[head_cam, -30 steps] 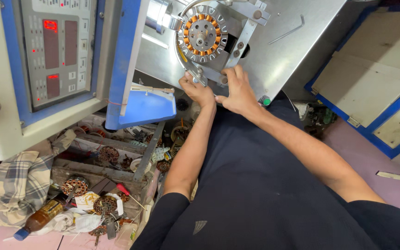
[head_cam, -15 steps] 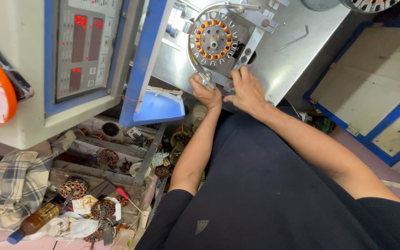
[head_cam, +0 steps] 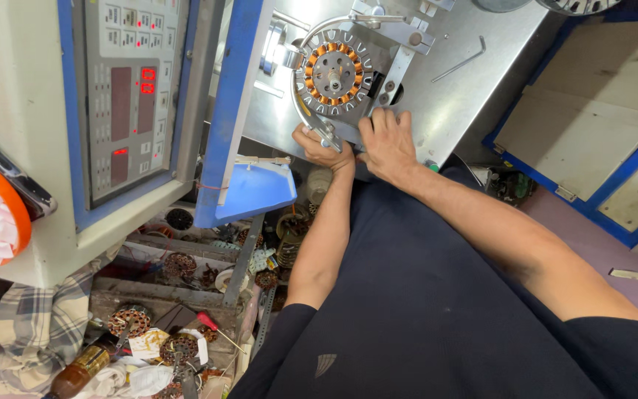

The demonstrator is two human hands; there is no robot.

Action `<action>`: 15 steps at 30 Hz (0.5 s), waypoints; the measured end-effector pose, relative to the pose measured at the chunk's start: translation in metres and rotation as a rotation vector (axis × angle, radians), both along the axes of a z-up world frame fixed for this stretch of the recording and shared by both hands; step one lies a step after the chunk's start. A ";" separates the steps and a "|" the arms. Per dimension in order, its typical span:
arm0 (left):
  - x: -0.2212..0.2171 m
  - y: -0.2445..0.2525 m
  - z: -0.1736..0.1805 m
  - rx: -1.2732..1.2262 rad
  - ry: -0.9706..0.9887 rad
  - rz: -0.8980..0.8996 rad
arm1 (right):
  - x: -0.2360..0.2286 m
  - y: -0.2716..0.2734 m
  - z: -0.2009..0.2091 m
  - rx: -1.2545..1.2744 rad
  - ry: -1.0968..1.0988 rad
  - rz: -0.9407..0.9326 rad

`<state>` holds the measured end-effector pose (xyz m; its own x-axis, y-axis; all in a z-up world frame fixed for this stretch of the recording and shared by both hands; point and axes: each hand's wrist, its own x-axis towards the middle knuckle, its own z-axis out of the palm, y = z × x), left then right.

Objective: The person uses an Allen key to tighten bolts on a motor stator mounted on a workbench. They rotate the stator to access different bolt locations and continue tightening throughout the clip.

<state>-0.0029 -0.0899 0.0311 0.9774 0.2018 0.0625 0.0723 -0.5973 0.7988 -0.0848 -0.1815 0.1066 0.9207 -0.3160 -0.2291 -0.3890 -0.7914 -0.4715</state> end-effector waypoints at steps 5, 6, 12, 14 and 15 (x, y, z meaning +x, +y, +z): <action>-0.005 0.002 -0.001 -0.023 -0.015 -0.051 | -0.002 0.003 0.004 -0.037 -0.055 -0.007; -0.005 0.007 -0.002 -0.047 -0.004 -0.053 | -0.002 0.006 0.005 -0.001 -0.040 -0.021; -0.005 0.040 -0.001 -0.436 0.169 -0.275 | -0.016 0.011 0.019 -0.001 -0.063 -0.020; -0.002 0.053 0.001 -0.555 0.248 -0.373 | -0.026 0.018 0.024 -0.046 -0.201 -0.018; -0.001 0.059 0.002 -0.614 0.288 -0.424 | -0.030 0.021 0.025 -0.061 -0.255 0.003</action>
